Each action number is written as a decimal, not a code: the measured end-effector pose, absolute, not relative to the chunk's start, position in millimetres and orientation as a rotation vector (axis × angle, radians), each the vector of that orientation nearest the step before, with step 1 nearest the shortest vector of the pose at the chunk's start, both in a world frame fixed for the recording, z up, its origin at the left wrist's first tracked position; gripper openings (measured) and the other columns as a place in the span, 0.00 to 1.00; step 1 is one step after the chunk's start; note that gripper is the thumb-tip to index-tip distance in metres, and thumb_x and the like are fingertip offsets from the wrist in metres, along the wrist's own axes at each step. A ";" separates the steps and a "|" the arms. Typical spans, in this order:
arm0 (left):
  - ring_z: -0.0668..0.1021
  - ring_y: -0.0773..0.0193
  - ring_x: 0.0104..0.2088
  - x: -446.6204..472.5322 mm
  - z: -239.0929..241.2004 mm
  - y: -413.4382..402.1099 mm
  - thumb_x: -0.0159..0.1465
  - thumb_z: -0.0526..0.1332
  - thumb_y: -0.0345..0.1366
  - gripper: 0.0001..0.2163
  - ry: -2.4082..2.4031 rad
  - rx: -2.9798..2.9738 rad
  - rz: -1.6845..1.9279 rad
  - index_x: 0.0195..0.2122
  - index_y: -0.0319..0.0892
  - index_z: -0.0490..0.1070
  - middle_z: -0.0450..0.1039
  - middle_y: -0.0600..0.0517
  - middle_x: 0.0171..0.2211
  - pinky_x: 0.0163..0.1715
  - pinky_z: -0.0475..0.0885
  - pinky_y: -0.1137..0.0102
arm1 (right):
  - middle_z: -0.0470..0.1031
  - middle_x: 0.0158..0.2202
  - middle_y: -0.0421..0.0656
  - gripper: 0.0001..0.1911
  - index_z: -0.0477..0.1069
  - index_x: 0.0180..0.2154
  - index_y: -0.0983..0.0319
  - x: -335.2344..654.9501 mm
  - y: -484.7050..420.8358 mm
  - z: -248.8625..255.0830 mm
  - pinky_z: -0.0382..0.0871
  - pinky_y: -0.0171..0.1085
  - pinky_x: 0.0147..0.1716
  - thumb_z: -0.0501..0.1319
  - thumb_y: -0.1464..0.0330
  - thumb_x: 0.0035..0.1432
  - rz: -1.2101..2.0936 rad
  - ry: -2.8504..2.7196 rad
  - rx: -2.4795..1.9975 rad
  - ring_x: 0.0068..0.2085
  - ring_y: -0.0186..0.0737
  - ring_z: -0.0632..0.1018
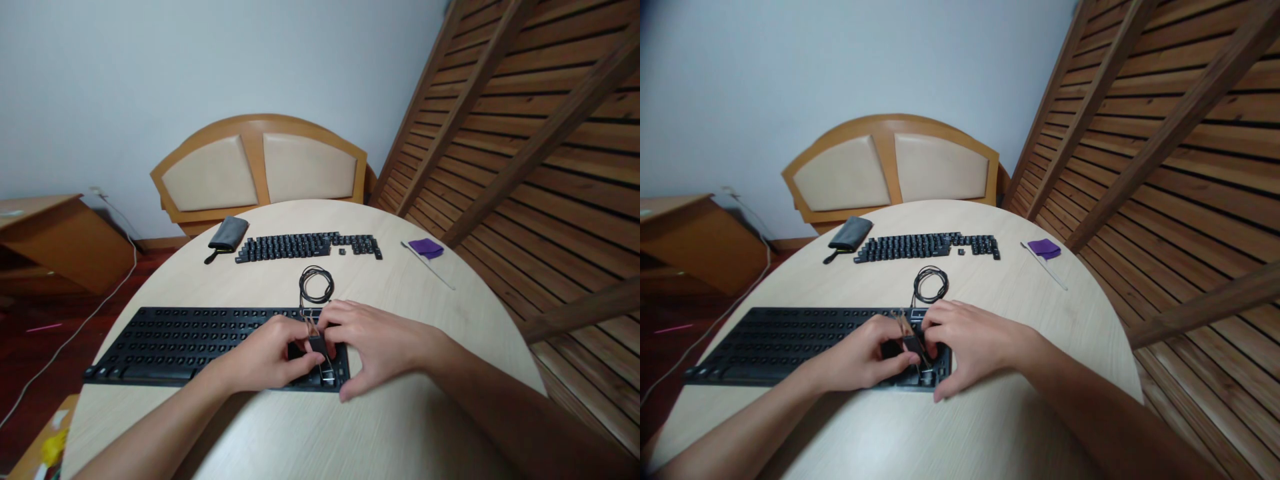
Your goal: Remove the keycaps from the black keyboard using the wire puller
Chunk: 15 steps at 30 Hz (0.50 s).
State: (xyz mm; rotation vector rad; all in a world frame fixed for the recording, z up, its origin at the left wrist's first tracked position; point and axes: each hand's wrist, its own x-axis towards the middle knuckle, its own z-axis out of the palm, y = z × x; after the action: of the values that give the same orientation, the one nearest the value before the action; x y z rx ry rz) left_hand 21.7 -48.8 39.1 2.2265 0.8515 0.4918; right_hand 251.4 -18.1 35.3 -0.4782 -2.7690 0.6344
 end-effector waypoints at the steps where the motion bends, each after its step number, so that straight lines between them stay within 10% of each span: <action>1: 0.78 0.63 0.29 21.7 40.1 -49.3 0.65 0.60 0.36 0.08 0.857 2.238 0.480 0.35 0.40 0.78 0.78 0.49 0.28 0.31 0.71 0.72 | 0.72 0.42 0.46 0.17 0.73 0.33 0.61 250.3 -17.9 34.0 0.66 0.45 0.49 0.72 0.60 0.44 0.648 -2.770 -0.456 0.47 0.47 0.71; 15: 0.79 0.63 0.27 20.6 47.3 -53.8 0.67 0.60 0.38 0.10 0.830 2.262 0.454 0.36 0.42 0.80 0.80 0.49 0.27 0.30 0.72 0.72 | 0.72 0.41 0.46 0.15 0.74 0.33 0.63 244.6 -18.1 26.4 0.68 0.42 0.47 0.72 0.62 0.46 0.720 -2.764 -0.407 0.46 0.45 0.71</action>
State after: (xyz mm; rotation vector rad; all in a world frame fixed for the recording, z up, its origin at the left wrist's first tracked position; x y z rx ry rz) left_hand 20.6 -53.8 47.3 2.2617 0.8301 0.4536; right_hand 244.6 -18.1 26.4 -0.4070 -2.7640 0.7201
